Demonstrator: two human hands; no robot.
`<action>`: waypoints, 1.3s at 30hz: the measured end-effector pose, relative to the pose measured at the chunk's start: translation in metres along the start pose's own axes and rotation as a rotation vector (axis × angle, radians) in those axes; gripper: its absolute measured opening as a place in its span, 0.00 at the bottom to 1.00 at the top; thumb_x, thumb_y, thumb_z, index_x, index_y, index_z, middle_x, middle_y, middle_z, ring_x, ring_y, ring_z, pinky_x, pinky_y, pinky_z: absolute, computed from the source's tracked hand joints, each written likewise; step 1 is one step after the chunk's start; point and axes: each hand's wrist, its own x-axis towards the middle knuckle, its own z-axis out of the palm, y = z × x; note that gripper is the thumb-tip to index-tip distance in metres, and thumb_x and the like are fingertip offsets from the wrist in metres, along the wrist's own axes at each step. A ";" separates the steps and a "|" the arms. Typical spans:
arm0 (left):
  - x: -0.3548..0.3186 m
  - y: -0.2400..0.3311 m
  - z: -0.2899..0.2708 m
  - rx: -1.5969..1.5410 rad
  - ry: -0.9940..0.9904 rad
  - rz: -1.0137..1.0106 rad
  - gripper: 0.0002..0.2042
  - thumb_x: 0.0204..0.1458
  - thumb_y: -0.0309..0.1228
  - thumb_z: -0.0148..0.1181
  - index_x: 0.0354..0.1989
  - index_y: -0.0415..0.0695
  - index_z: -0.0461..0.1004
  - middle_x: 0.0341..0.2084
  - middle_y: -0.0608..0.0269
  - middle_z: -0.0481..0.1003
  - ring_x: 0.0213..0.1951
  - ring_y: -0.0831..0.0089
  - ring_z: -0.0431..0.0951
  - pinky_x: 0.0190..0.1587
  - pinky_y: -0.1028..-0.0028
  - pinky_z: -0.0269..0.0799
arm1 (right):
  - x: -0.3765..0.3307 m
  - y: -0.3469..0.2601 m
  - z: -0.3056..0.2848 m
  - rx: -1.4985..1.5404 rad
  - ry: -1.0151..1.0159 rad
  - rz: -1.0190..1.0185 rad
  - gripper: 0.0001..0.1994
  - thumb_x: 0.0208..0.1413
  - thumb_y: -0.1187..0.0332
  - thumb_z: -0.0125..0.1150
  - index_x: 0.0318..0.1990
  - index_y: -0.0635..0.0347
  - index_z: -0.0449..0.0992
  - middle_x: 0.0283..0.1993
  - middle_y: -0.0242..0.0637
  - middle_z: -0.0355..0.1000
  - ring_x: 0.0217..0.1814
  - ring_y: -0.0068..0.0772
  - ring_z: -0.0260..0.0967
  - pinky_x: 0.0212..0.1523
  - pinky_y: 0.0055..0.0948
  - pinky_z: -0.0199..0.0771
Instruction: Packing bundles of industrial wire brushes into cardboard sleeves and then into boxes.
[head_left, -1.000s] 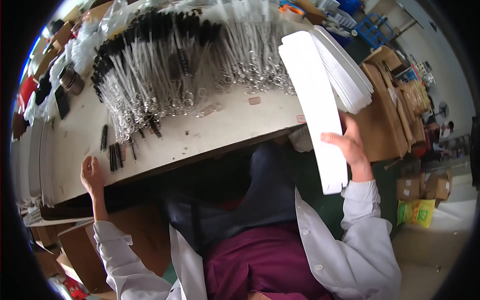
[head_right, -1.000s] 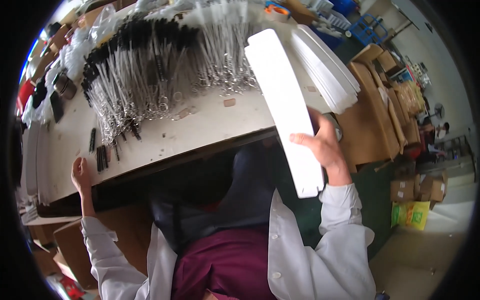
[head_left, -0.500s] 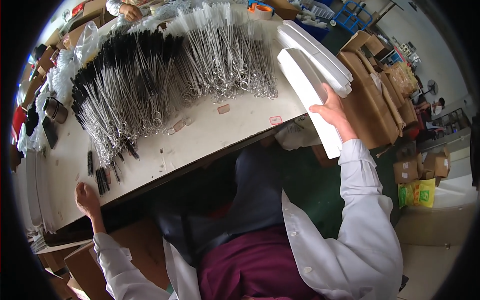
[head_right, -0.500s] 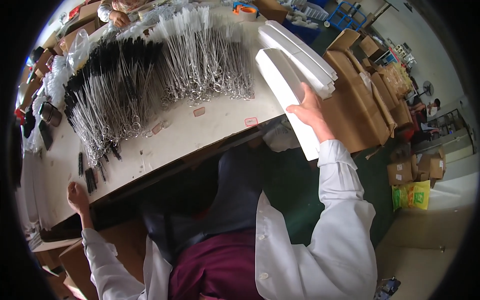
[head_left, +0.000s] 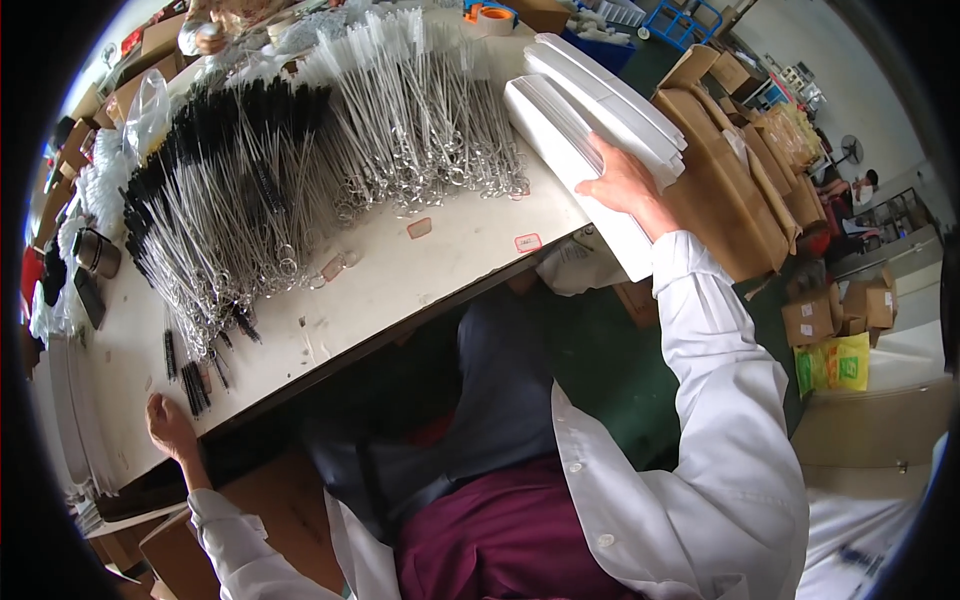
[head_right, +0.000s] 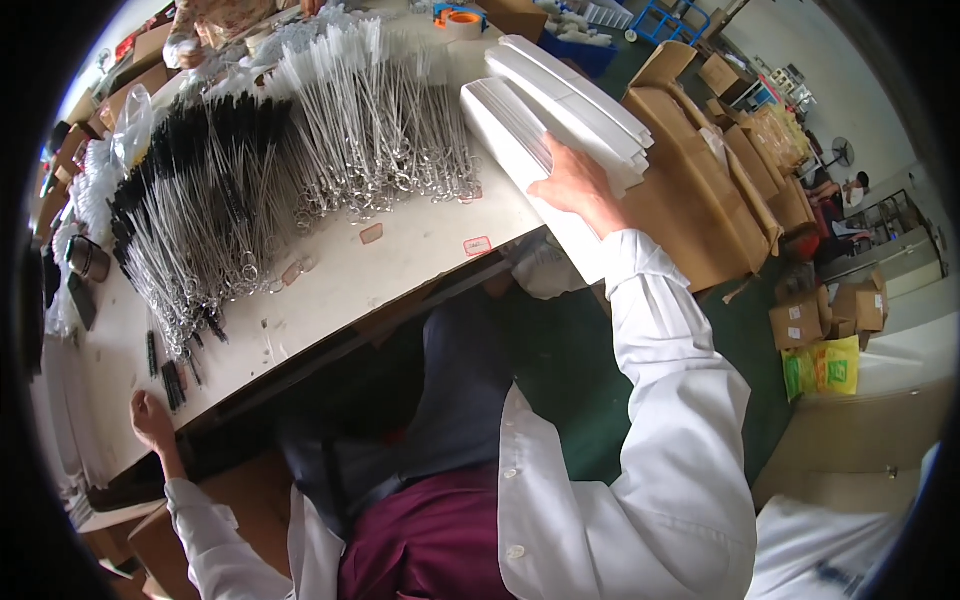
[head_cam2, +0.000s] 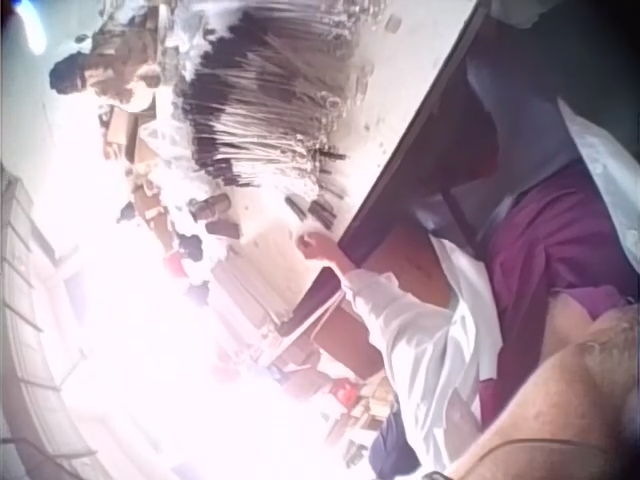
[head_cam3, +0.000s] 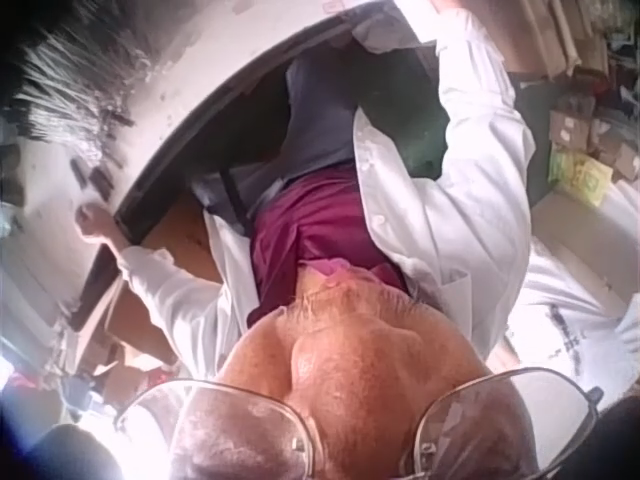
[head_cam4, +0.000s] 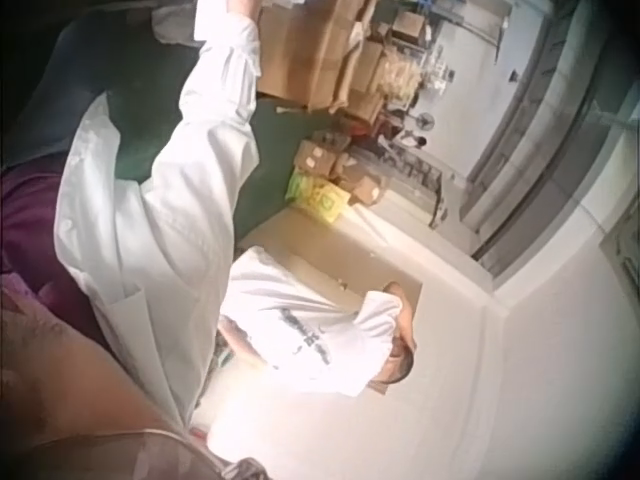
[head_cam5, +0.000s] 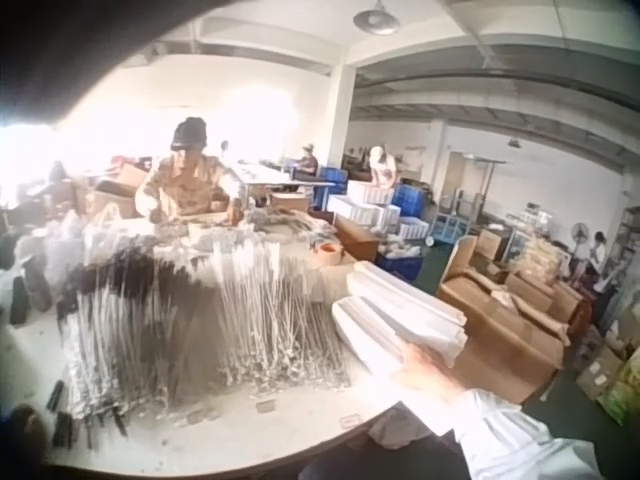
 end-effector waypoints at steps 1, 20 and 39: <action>0.001 -0.001 -0.001 0.025 -0.009 -0.008 0.16 0.60 0.32 0.59 0.52 0.37 0.80 0.47 0.51 0.83 0.50 0.59 0.84 0.57 0.65 0.75 | 0.005 0.006 0.001 0.033 -0.004 -0.038 0.50 0.44 0.60 0.76 0.77 0.57 0.58 0.70 0.54 0.68 0.73 0.50 0.66 0.72 0.38 0.64; 0.003 -0.013 0.002 0.035 -0.016 0.004 0.15 0.60 0.33 0.58 0.51 0.39 0.81 0.46 0.53 0.83 0.48 0.59 0.84 0.55 0.64 0.76 | 0.029 0.030 0.011 -0.046 0.008 -0.102 0.56 0.44 0.47 0.74 0.79 0.55 0.51 0.78 0.59 0.53 0.81 0.54 0.52 0.78 0.41 0.54; 0.001 0.002 0.000 0.020 -0.021 -0.013 0.16 0.59 0.33 0.58 0.52 0.39 0.81 0.46 0.51 0.83 0.49 0.57 0.84 0.56 0.63 0.76 | -0.008 0.066 0.016 -0.020 0.023 -0.013 0.53 0.48 0.52 0.71 0.80 0.47 0.48 0.77 0.71 0.49 0.82 0.64 0.47 0.80 0.46 0.50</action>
